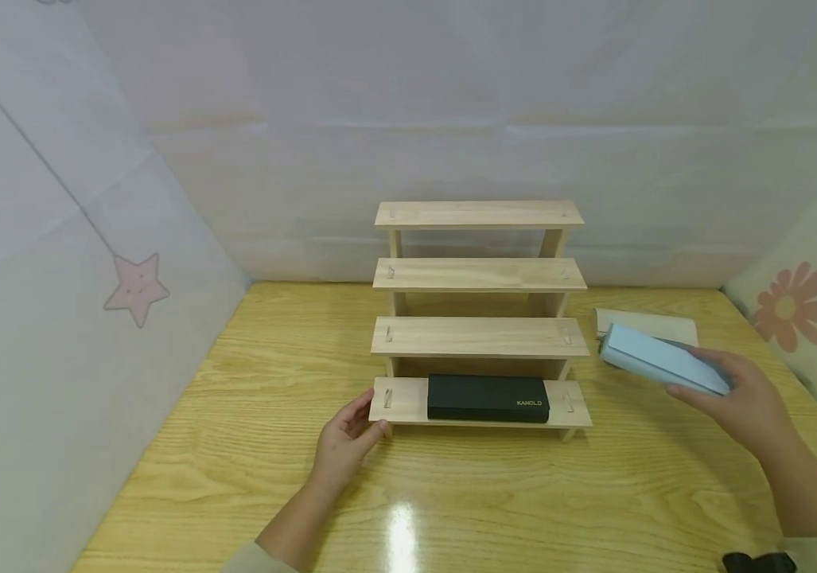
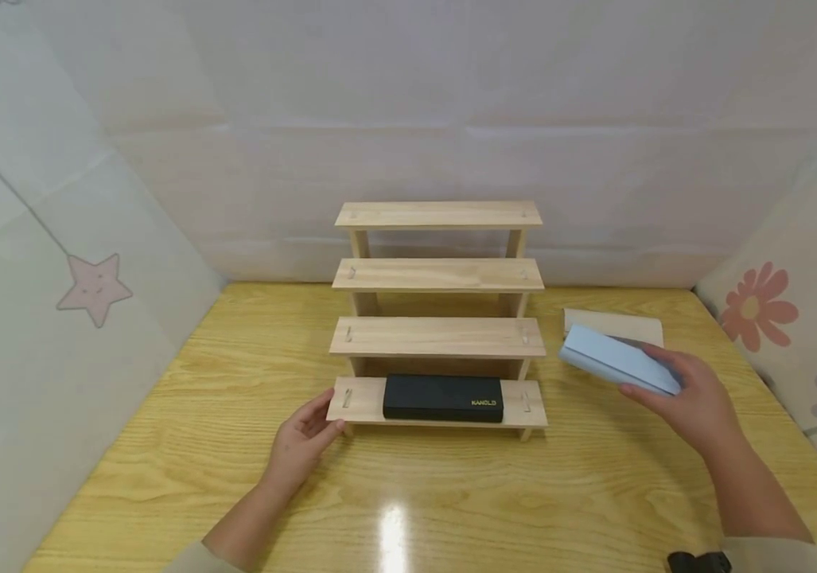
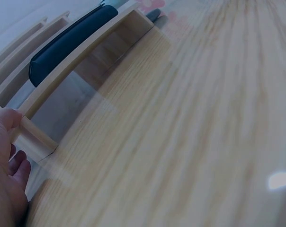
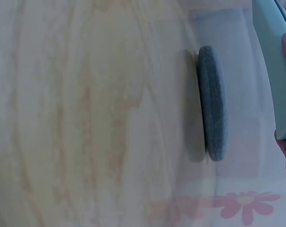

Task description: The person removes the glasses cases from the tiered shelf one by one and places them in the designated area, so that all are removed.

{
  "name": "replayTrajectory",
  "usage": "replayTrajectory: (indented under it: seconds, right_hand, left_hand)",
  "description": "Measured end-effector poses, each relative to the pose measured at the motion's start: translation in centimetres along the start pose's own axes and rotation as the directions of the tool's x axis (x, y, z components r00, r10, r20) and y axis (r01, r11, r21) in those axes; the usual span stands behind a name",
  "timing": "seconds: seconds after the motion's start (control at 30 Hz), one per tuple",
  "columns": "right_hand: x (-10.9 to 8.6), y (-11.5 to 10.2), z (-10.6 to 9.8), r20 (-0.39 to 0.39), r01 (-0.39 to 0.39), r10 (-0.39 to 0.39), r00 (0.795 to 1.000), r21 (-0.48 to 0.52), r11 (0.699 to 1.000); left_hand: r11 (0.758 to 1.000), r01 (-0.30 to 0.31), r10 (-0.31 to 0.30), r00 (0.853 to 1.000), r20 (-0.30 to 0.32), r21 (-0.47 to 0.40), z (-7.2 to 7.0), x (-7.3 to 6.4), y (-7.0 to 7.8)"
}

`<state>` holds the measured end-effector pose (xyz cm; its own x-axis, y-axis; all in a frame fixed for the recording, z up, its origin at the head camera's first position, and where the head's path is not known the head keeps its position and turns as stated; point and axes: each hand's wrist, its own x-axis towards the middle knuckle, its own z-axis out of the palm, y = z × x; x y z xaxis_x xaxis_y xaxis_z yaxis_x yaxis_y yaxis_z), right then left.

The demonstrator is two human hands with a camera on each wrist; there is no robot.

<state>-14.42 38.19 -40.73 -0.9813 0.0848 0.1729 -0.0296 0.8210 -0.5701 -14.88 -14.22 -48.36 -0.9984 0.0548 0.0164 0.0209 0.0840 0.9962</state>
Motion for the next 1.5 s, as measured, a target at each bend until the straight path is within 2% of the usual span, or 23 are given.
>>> replayTrajectory:
  seconds: [0.33, 0.57, 0.93, 1.5]
  right_hand:
    - [-0.6, 2.0, 0.9, 0.012, -0.028, 0.028, 1.0, -0.045, 0.999]
    - [-0.8, 3.0, 1.4, 0.012, -0.029, 0.029, 1.0, -0.032, 0.999]
    - [-1.0, 3.5, 2.0, 0.028, -0.045, 0.046, 0.999, -0.03, 0.999]
    - [-0.7, 4.2, 2.7, 0.087, -0.012, 0.019, 0.996, -0.078, 0.997]
  left_hand:
    - [1.0, -0.005, 0.005, 1.0, -0.005, 0.01, 0.0, 0.0, -0.1]
    - [1.0, -0.007, 0.007, 1.0, -0.009, 0.016, 0.0, -0.1, 0.0]
    - [1.0, -0.026, 0.026, 1.0, -0.001, 0.002, -0.1, -0.1, 0.0]
    - [0.999, -0.041, 0.041, 0.999, 0.0, 0.006, 0.0, 0.0, -0.3]
